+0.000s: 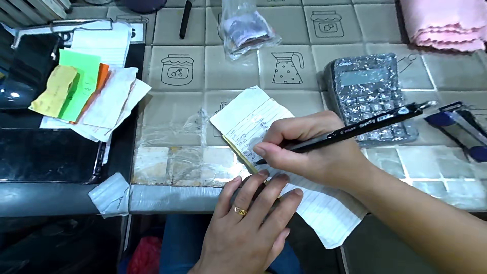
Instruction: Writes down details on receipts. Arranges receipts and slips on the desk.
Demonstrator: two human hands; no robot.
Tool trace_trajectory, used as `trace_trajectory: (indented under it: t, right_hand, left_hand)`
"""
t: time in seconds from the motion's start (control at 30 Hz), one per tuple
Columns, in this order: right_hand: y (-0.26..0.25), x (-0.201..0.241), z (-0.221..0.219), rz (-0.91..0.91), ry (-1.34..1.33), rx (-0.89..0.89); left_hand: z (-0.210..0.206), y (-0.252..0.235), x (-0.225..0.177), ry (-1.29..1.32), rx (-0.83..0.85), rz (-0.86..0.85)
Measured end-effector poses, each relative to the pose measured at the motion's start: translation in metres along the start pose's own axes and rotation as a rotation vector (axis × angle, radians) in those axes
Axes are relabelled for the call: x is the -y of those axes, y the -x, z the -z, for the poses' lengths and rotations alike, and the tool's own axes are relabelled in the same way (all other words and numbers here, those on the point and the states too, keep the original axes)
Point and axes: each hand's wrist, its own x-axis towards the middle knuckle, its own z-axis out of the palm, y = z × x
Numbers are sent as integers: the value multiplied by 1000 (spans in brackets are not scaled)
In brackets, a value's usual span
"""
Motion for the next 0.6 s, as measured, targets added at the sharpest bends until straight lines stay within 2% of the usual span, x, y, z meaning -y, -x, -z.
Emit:
trace_trajectory:
  t: [0.6]
  right_hand:
    - [1, 1, 1, -8, 49, -27]
  left_hand:
    - [1, 0, 0, 4, 6, -2]
